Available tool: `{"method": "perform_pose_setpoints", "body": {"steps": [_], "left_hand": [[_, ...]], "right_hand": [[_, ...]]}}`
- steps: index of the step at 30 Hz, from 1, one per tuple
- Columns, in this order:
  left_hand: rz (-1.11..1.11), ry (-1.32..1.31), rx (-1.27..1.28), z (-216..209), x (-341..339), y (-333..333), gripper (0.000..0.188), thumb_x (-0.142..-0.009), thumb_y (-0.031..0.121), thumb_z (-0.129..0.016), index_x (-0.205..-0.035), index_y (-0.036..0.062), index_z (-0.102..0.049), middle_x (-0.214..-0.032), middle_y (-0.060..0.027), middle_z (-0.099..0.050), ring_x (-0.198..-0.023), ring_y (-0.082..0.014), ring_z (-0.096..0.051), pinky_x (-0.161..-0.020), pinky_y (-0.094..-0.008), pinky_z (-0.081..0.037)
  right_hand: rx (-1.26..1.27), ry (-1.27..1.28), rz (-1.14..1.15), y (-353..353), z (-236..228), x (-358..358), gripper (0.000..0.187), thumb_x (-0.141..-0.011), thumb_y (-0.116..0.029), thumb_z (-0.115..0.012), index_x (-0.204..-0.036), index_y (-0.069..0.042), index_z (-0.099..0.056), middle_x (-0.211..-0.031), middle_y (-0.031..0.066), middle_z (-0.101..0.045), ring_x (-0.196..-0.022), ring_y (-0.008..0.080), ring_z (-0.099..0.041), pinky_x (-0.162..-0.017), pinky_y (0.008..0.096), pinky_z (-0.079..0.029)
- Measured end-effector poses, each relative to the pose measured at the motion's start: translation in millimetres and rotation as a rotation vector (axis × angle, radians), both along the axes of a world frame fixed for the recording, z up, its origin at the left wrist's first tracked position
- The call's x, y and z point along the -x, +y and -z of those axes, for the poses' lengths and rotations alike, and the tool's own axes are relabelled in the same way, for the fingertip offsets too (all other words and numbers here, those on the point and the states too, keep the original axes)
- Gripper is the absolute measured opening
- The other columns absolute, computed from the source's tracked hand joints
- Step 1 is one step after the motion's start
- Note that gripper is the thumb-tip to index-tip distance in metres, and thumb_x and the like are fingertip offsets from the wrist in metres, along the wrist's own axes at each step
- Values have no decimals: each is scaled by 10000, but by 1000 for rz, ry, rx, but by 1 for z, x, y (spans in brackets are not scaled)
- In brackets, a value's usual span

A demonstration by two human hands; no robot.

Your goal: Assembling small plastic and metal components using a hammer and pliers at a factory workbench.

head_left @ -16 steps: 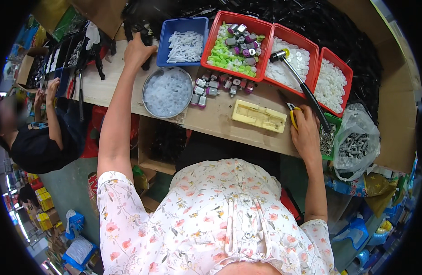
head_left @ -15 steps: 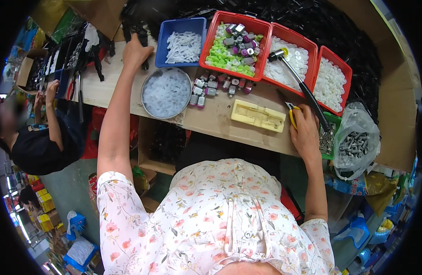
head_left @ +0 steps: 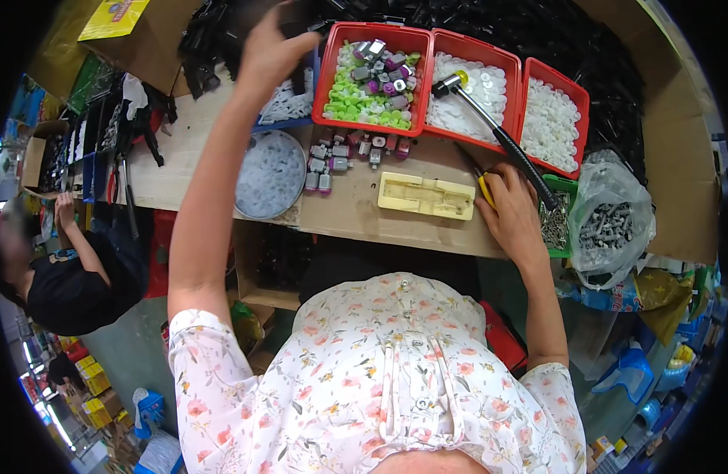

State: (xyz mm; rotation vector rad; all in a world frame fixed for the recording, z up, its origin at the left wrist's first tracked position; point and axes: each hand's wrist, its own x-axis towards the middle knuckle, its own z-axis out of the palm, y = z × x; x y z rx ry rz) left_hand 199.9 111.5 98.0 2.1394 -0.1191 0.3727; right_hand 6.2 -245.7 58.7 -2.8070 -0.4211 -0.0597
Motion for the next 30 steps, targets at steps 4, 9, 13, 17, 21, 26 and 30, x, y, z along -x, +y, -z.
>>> {"method": "perform_pose_setpoints", "body": {"steps": [4, 9, 13, 17, 21, 26, 30], "left_hand": [[100, -61, 40, 15, -19, -68, 700, -802, 402, -755, -1319, -27, -560, -908, -83, -678, -767, -136, -618, -696, -284, -502], [53, 81, 145, 23, -30, -99, 708, -901, 457, -677, -1394, -20, -501, -823, -56, -627, -626, -98, -555, -563, -285, -454], [59, 134, 414, 35, -25, -81, 591, -919, 316, -708, -1382, 0, -521, -820, -28, -608, -601, -67, -504, -492, -228, -390], [132, 157, 678, 1, 34, -92, 478, -945, 243, -687, -1323, -21, -560, -924, -24, -621, -643, -69, -524, -564, -210, -428], [266, 365, 1053, -4, 96, -121, 291, -951, 174, -660, -1181, -4, -647, -900, -5, -667, -761, -57, -570, -713, -231, -457], [433, 429, 1223, 14, 146, -145, 304, -990, 152, -610, -1256, 5, -612, -1088, -55, -676, -960, -127, -631, -874, -270, -488], [382, 407, 1125, 22, 165, -135, 288, -974, 80, -609, -1248, -8, -618, -1154, -80, -673, -1034, -147, -628, -939, -280, -472]], "right_hand": [[-1, 9, -11, -2, -2, 4, 386, -840, -147, -715, -1174, -21, -565, -1235, 164, -526, -1136, 376, -529, -988, 449, -413], [-16, 12, -25, -2, -2, 5, 414, -847, -161, -715, -1205, -20, -563, -1251, 172, -518, -1136, 382, -532, -985, 460, -419], [-26, 7, -36, -1, -8, 5, 425, -846, -147, -718, -1217, -17, -557, -1261, 174, -512, -1149, 379, -526, -976, 457, -428], [-195, -91, -59, 10, -24, 2, 341, -835, -85, -723, -1147, -7, -607, -1158, 159, -579, -1051, 347, -595, -877, 412, -489], [-614, -127, -70, 42, -38, -11, 295, -842, -55, -720, -1119, 8, -642, -1034, 131, -643, -889, 259, -665, -789, 328, -513], [-1136, 223, 50, 62, -35, -17, 270, -1001, -133, -594, -1188, 61, -613, -958, 44, -653, -841, 72, -588, -705, 218, -455], [-1090, 334, 59, 48, -30, -11, 248, -982, -119, -616, -1171, 40, -630, -985, 54, -655, -856, 97, -595, -705, 232, -449]]}}
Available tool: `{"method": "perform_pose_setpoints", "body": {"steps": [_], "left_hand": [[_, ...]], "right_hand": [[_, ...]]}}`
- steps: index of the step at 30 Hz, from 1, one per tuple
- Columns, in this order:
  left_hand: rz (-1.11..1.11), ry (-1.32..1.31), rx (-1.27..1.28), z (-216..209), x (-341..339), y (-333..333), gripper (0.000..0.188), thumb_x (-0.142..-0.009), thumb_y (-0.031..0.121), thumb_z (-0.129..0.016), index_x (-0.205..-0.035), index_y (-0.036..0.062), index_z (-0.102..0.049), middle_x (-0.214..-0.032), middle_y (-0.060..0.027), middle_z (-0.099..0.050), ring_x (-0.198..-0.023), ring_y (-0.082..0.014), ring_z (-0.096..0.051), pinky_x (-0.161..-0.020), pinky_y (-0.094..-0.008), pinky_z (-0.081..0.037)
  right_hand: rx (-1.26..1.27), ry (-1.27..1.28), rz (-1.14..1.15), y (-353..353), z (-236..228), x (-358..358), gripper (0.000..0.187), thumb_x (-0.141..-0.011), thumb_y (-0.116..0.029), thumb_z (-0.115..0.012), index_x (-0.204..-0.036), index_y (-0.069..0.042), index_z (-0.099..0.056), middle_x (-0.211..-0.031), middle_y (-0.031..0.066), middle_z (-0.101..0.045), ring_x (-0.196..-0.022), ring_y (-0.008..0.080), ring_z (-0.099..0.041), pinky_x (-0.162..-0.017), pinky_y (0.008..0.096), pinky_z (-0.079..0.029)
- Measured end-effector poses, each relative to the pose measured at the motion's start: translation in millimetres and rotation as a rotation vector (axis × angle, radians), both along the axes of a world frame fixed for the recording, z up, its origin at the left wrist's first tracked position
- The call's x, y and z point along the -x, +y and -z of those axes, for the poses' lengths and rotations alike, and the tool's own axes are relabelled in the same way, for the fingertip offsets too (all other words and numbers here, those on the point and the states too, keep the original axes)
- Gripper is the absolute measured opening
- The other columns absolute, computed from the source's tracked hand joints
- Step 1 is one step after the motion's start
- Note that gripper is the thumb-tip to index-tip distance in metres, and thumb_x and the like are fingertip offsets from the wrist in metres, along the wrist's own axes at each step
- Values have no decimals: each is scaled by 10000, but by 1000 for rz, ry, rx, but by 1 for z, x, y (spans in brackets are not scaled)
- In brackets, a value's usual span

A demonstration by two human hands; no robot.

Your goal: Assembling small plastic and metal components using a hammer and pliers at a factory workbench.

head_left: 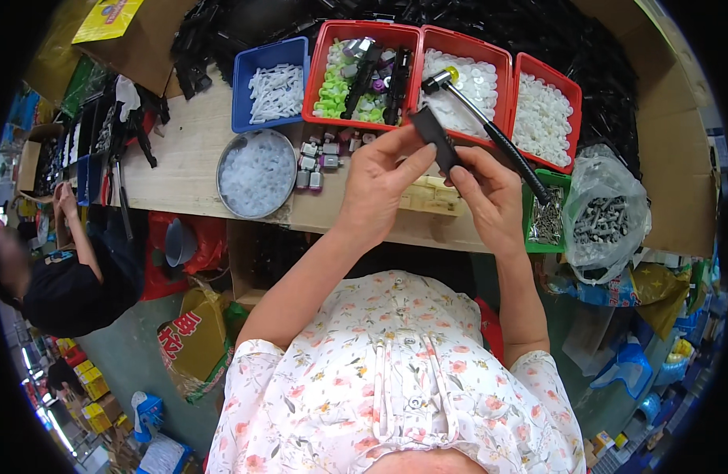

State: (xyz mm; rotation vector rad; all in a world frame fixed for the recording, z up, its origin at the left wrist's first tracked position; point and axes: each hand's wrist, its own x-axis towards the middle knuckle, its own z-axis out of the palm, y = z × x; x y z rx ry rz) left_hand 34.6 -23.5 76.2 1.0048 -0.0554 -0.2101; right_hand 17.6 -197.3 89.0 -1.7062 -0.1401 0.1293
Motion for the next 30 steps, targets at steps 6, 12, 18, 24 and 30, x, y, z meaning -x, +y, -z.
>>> {"method": "perform_pose_setpoints", "body": {"steps": [6, 12, 18, 24, 30], "left_hand": [[-331, -297, -728, 14, 30, 43, 279, -914, 10, -639, -1191, -7, -663, -1123, -95, -671, -1034, -188, -619, -911, -309, -473], [-376, -827, -1150, 41, 40, 38, 219, -802, 0, -696, -1020, -22, -679, -1038, -147, -636, -1027, -335, -607, -879, -441, -489], [-287, -950, -1311, 67, 44, 34, 262, -813, 42, -706, -1062, -31, -672, -1087, -142, -646, -1093, -326, -608, -912, -449, -483], [-290, -1031, -1355, 68, 43, 36, 306, -814, 53, -745, -1104, -20, -684, -1118, -130, -656, -1127, -328, -609, -907, -447, -489], [-272, -1070, -1431, 77, 48, 40, 360, -823, 115, -755, -1157, 4, -678, -1185, -119, -645, -1205, -314, -588, -1027, -462, -419]], "right_hand": [[837, -663, -20, -8, 25, 11, 309, -804, -61, -700, -1113, -57, -687, -1003, 119, -615, -942, 293, -612, -756, 366, -466], [1033, -653, -52, 13, 35, 26, 319, -794, -59, -676, -1112, -74, -687, -1062, 82, -606, -1011, 253, -601, -789, 405, -425], [1171, -758, -119, 9, 34, 28, 376, -798, -129, -612, -1164, -48, -650, -1077, 60, -588, -1027, 219, -575, -774, 381, -441], [1168, -771, -151, 5, 46, 32, 439, -802, -115, -602, -1232, -32, -626, -1113, 71, -581, -1035, 223, -580, -788, 370, -438], [1279, -866, -207, 1, 42, 34, 469, -811, -137, -591, -1258, 1, -611, -1101, 60, -577, -1029, 202, -577, -804, 356, -446]]}}
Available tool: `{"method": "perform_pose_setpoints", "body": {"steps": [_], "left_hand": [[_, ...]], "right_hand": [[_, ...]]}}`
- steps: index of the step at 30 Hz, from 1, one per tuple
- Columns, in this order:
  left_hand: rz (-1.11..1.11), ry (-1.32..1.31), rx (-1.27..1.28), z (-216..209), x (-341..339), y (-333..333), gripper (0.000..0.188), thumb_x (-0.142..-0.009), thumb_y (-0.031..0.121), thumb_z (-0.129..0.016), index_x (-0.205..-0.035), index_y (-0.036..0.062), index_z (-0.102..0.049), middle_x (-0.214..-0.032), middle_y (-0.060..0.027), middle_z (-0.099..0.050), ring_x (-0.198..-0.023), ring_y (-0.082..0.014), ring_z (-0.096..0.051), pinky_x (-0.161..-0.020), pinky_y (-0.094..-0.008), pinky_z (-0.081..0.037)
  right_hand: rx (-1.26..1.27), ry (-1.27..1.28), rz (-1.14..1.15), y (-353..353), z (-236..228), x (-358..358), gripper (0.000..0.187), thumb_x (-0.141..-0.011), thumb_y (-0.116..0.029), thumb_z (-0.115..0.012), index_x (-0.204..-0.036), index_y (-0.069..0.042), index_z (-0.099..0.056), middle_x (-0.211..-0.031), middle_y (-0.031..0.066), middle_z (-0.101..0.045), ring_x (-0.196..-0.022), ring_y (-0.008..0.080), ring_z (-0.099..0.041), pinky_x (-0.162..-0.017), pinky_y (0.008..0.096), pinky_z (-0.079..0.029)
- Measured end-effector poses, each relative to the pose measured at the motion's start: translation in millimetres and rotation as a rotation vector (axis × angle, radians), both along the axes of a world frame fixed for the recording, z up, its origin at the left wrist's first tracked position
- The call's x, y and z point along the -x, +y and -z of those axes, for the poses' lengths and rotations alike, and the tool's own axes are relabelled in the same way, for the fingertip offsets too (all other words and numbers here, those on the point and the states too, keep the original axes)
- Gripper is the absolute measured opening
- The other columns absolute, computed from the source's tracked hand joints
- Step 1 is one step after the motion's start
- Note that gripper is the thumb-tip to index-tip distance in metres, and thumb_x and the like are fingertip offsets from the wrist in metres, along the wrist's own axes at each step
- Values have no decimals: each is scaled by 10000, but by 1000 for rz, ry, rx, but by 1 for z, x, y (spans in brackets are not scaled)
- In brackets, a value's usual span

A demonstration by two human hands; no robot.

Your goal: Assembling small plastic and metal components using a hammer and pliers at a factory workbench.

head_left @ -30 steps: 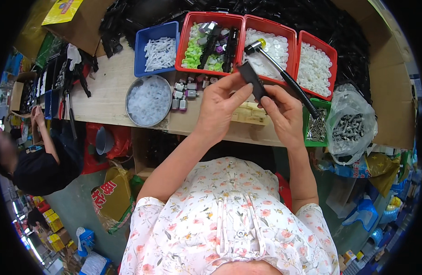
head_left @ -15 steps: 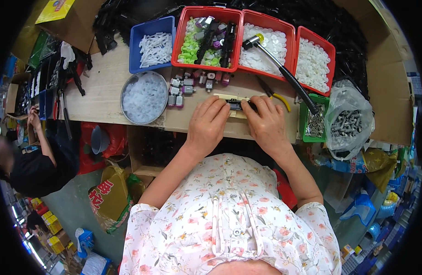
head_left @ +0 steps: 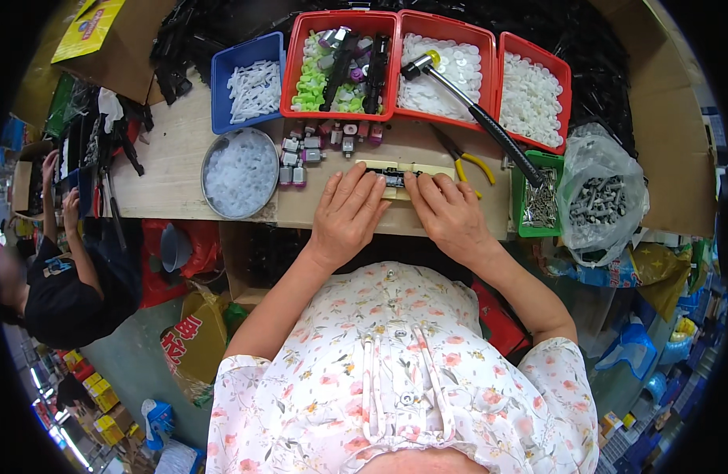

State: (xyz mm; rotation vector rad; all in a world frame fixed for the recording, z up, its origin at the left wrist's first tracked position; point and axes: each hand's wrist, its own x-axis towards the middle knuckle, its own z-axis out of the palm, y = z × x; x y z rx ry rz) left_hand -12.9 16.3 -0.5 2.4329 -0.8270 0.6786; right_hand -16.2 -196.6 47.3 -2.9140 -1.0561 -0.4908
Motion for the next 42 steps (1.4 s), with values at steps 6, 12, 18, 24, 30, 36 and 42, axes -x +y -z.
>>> {"method": "perform_pose_setpoints", "body": {"steps": [6, 12, 18, 24, 30, 36, 42], "left_hand": [[-4, -21, -11, 4, 0, 1, 375, -825, 134, -753, -1168, 3, -673, -1198, -115, -646, -1211, -304, -587, -1079, -465, -368], [3, -26, -15, 7, -1, 4, 344, -847, 163, -725, -1157, 20, -680, -1175, -102, -654, -1231, -273, -573, -1096, -463, -363], [14, 74, 76, -3, 0, 6, 343, -823, 118, -741, -1150, 30, -686, -1175, -110, -648, -1209, -278, -579, -1067, -456, -384], [-132, 106, 210, -10, 23, 29, 393, -787, 33, -744, -1176, 41, -684, -1186, -135, -632, -1075, -335, -585, -934, -431, -450], [-310, 60, 177, -6, 35, 49, 486, -804, -25, -683, -1282, -34, -594, -1215, -183, -619, -1035, -366, -578, -910, -434, -462], [-395, 103, 181, -1, 37, 46, 640, -828, -50, -637, -1426, -83, -413, -1260, -217, -601, -1054, -389, -555, -936, -446, -446], [-369, 166, 179, 0, 36, 46, 663, -835, -41, -640, -1445, -85, -384, -1275, -199, -612, -1063, -365, -549, -940, -427, -438]], "right_hand": [[97, -65, -50, 0, 1, -4, 468, -808, -148, -596, -1246, 14, -620, -1067, 55, -582, -994, 176, -574, -786, 329, -440], [13, -38, -90, 3, 0, -4, 407, -802, -123, -603, -1183, 18, -641, -964, 52, -587, -918, 194, -588, -766, 322, -439], [-193, 182, -92, 4, -2, -17, 322, -774, -67, -645, -1090, -4, -658, -937, 67, -591, -906, 221, -597, -753, 357, -440], [-379, 145, -13, 27, -22, -21, 267, -796, -71, -701, -1059, -62, -661, -951, 74, -601, -911, 241, -599, -749, 386, -428], [-447, 261, -121, 107, 5, -41, 241, -803, -116, -696, -1027, -66, -624, -963, 72, -562, -943, 252, -559, -746, 404, -412], [-386, 271, -145, 135, 16, -56, 203, -810, -153, -666, -986, -59, -625, -950, 73, -532, -967, 254, -533, -736, 408, -400], [-341, 245, -161, 126, 8, -57, 159, -789, -152, -688, -913, -62, -644, -941, 72, -534, -962, 257, -534, -742, 411, -400]]}}
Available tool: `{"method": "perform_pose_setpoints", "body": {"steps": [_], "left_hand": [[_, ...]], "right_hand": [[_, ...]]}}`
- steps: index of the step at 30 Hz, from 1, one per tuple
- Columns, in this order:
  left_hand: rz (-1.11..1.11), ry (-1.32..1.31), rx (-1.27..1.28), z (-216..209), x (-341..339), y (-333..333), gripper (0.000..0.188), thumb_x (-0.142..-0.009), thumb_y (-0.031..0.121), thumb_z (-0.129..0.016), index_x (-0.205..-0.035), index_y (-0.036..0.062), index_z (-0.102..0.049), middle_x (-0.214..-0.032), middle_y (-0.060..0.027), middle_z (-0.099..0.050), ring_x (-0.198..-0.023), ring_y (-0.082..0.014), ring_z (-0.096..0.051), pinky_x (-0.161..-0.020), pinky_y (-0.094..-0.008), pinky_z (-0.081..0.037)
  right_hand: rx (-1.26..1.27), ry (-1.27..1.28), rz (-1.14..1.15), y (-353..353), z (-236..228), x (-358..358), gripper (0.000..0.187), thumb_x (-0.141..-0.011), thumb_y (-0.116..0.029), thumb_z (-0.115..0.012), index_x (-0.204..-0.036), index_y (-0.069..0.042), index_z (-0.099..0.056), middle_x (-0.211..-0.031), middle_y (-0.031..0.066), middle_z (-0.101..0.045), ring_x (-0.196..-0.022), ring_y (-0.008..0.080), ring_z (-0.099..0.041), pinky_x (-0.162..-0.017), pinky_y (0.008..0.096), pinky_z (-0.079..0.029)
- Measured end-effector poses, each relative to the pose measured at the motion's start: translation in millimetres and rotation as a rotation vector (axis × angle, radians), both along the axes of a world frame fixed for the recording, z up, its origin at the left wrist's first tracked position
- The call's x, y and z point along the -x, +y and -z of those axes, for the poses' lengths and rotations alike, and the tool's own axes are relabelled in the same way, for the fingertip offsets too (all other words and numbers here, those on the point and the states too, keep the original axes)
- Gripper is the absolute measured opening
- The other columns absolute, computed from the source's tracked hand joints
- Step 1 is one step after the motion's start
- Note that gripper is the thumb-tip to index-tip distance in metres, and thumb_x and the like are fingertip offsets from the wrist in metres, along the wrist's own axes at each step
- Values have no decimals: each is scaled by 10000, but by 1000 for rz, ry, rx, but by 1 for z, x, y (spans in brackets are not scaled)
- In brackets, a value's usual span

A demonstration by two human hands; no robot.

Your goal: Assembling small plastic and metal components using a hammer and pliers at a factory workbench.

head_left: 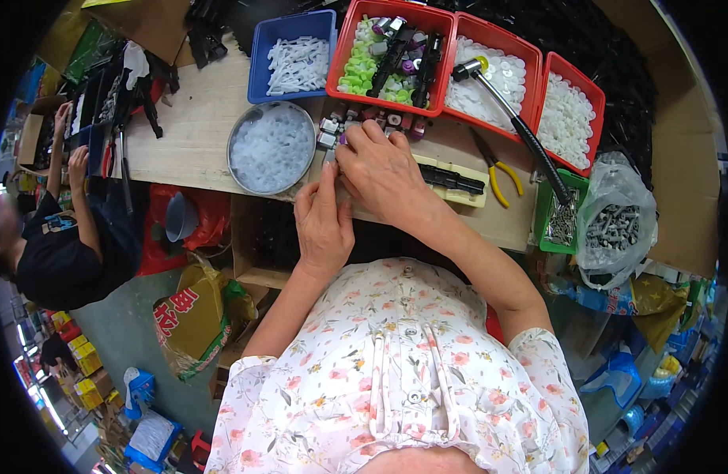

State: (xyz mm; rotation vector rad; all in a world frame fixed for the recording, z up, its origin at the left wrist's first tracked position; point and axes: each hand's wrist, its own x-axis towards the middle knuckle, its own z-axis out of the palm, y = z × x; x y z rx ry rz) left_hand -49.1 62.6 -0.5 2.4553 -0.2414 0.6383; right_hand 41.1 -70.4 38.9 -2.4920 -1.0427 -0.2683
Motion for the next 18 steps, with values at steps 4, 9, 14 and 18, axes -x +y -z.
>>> {"method": "perform_pose_setpoints", "body": {"steps": [4, 9, 14, 18], "left_hand": [[3, -15, 36, -1, -3, 0, 691, -834, -30, -648, -1456, -91, -353, -1298, -190, -618, -1069, -353, -550, -951, -418, -431], [-2, -14, 25, 2, -3, 0, 738, -822, -14, -671, -1468, -93, -323, -1289, -177, -634, -1072, -347, -550, -957, -417, -424], [8, -22, 4, 4, 0, -1, 769, -790, -37, -662, -1474, -92, -315, -1274, -150, -651, -997, -328, -551, -924, -408, -431], [-19, 3, -18, -2, 2, -3, 770, -770, -50, -636, -1472, -90, -323, -1280, -146, -648, -942, -321, -547, -890, -404, -444]], "right_hand": [[-7, 73, -15, -3, -3, -2, 212, -747, -146, -733, -921, -57, -653, -944, 72, -542, -957, 258, -535, -760, 411, -399], [5, 22, -16, -8, -3, -1, 202, -717, -142, -754, -873, -53, -660, -933, 70, -541, -954, 254, -536, -770, 404, -395], [38, 4, -30, -10, -7, 6, 172, -690, -150, -759, -799, -56, -665, -918, 66, -546, -958, 250, -537, -774, 402, -392], [77, 55, -45, -14, -11, 11, 186, -680, -179, -756, -789, -57, -668, -923, 68, -571, -965, 259, -545, -785, 424, -408]]}}
